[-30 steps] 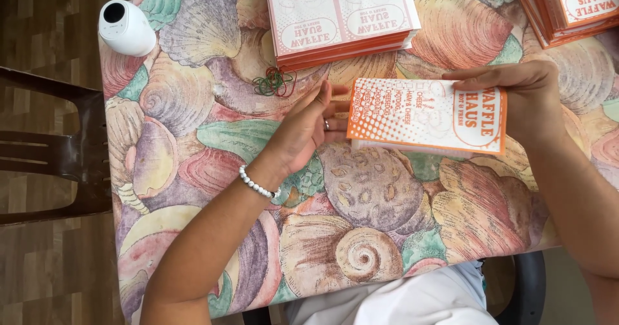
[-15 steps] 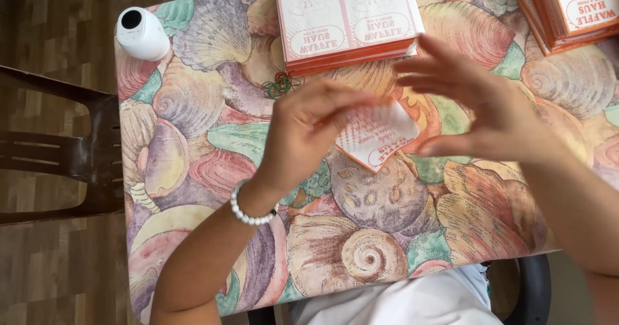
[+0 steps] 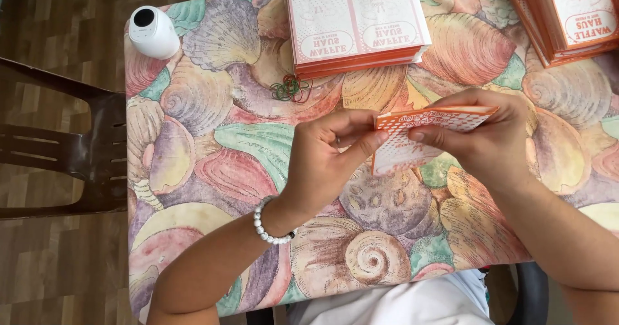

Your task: Folding paper bags and stacking them on a table

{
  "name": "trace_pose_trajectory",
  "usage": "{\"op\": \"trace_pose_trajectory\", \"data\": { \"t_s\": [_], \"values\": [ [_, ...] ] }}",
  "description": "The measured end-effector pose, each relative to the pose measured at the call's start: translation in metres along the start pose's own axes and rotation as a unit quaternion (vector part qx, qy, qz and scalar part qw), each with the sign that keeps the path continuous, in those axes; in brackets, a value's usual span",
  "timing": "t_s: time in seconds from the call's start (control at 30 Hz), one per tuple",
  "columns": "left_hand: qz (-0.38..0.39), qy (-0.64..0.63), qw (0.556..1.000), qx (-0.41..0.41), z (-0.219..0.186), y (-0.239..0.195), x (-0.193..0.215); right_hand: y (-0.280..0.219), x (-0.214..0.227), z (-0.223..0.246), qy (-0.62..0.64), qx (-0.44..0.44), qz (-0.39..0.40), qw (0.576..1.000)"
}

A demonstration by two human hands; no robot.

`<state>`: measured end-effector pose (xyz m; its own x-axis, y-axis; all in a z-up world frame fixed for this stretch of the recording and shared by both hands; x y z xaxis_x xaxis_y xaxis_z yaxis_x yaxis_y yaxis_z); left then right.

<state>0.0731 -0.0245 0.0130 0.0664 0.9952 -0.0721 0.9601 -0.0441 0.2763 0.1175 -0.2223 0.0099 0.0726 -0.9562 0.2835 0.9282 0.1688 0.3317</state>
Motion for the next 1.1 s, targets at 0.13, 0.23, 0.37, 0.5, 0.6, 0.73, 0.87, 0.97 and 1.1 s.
{"op": "trace_pose_trajectory", "data": {
  "t_s": [0.13,0.23,0.37,0.5,0.6,0.73,0.87,0.97,1.1],
  "values": [
    [-0.010,0.032,0.999,-0.028,-0.008,-0.006,-0.002,-0.006,0.000,-0.012,0.014,-0.022,-0.003,1.000],
    [-0.016,0.027,0.999,-0.012,-0.010,-0.009,-0.002,-0.010,0.002,-0.018,0.007,-0.033,-0.018,0.999],
    [-0.025,0.067,0.997,-0.034,-0.020,-0.010,-0.001,-0.014,0.004,-0.023,-0.025,-0.043,-0.036,0.998],
    [-0.035,0.055,0.998,-0.026,-0.020,-0.012,-0.001,-0.015,0.002,-0.017,-0.028,-0.038,-0.038,0.998],
    [-0.039,0.066,0.997,-0.031,-0.023,-0.012,0.001,-0.016,0.002,-0.014,-0.045,-0.040,-0.041,0.997],
    [-0.050,0.075,0.995,-0.043,-0.024,-0.012,0.002,-0.017,0.001,-0.015,-0.035,-0.039,-0.036,0.998],
    [-0.057,0.075,0.991,-0.100,-0.034,-0.011,0.008,-0.012,-0.010,0.006,0.022,0.038,0.038,0.998],
    [-0.070,0.078,0.984,-0.142,-0.041,-0.009,0.016,-0.015,-0.008,0.027,0.064,0.194,0.083,0.975],
    [-0.085,0.110,0.980,-0.144,-0.047,-0.004,0.023,-0.025,0.001,0.040,0.000,0.287,0.072,0.955]
  ]
}}
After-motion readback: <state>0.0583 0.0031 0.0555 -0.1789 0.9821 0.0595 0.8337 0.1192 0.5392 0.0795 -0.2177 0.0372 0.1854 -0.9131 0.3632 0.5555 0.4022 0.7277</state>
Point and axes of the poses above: each hand's wrist, its own y-axis towards the middle knuckle, its own x-axis out of the back of the hand, z = x × y, the point moved 9 cm from there along y, towards the middle knuckle, and after that the axes turned 1 degree about -z, right-handed, at the moved point
